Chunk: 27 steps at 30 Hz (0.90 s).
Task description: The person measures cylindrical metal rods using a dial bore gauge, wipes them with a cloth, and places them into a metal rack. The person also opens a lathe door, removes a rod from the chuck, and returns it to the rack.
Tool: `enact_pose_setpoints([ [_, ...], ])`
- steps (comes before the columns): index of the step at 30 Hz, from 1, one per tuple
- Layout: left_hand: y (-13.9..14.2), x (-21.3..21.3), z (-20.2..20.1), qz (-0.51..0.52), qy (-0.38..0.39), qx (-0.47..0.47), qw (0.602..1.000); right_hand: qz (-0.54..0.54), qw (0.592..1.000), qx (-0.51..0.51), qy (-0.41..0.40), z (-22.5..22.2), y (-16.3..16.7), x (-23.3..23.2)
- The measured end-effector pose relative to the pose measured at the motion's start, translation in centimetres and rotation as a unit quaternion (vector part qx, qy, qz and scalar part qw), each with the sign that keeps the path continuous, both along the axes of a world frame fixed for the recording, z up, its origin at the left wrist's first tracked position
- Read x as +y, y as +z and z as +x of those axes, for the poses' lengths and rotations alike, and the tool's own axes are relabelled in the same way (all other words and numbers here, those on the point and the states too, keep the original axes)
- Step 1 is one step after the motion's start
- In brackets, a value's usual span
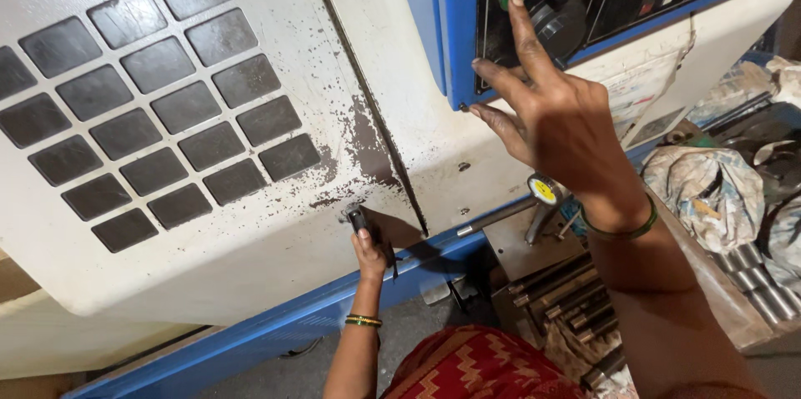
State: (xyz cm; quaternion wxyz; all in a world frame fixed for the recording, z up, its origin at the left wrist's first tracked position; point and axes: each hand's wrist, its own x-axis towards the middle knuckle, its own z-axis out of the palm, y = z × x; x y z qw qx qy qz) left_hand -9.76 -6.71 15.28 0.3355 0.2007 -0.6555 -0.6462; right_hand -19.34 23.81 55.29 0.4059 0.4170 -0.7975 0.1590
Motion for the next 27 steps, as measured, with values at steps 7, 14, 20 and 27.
enact_pose_setpoints([
  [7,0.1,-0.3,0.3,0.013,-0.015,-0.002,1.0,0.015,0.998,0.046,-0.038,0.8,0.7,-0.5],
  [14,0.6,-0.4,0.6,0.012,-0.023,-0.02,0.999,-0.035,0.998,0.047,-0.003,0.7,1.6,-1.1],
  [20,1.2,-0.8,1.0,-0.136,-0.017,-0.019,0.99,-0.044,0.996,0.072,-0.003,1.8,3.5,-2.7],
  [27,1.1,-1.0,1.7,-0.063,-0.054,-0.058,0.995,-0.014,0.999,0.016,0.03,2.5,3.7,-0.3],
])
